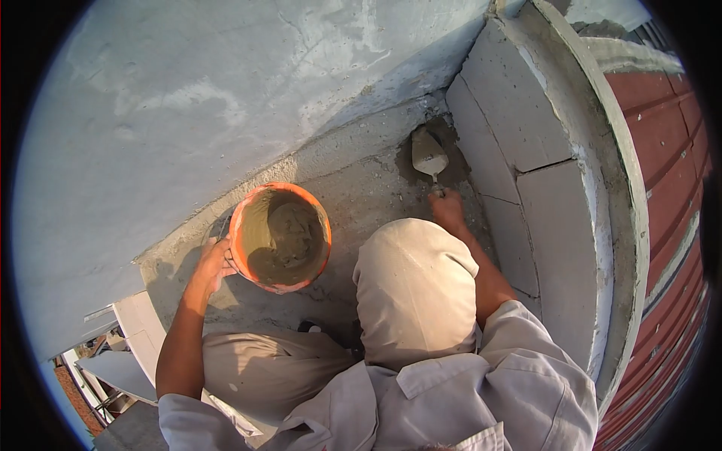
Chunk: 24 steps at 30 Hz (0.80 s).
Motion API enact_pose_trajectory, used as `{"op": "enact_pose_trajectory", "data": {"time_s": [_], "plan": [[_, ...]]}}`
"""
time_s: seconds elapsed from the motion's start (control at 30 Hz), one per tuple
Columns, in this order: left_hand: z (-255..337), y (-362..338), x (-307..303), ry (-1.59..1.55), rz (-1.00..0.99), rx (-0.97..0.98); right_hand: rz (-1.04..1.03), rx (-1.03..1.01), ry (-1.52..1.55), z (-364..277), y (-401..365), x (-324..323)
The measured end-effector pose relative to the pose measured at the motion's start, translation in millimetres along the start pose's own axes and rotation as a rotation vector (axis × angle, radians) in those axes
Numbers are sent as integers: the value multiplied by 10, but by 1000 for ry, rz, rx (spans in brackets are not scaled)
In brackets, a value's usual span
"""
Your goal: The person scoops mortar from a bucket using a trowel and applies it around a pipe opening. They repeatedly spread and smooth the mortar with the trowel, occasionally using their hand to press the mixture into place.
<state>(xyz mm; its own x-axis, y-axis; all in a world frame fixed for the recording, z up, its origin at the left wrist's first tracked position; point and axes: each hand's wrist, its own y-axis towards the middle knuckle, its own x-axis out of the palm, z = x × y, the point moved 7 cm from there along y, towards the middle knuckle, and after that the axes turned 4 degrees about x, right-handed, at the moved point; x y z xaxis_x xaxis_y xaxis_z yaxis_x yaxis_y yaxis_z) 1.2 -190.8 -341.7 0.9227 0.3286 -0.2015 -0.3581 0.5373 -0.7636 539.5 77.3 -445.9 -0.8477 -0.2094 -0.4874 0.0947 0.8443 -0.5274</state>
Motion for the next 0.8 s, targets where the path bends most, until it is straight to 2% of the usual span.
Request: {"op": "enact_pose_trajectory", "data": {"time_s": [0.27,0.37,0.53,0.63,0.8], "plan": [[-28,18,-20,-5,47,-8,-132,184,306,-27,62,167],[-62,89,-49,8,-20,-18,-232,232,523,-356,-90,179],[-88,116,-59,4,4,-23,-350,237,933,-936,-188,236],[-100,110,-63,-21,10,-17,-342,190,1011,-1235,-179,284],[-59,95,-47,-3,-2,-17,-239,161,890,-1469,-157,399]]}}
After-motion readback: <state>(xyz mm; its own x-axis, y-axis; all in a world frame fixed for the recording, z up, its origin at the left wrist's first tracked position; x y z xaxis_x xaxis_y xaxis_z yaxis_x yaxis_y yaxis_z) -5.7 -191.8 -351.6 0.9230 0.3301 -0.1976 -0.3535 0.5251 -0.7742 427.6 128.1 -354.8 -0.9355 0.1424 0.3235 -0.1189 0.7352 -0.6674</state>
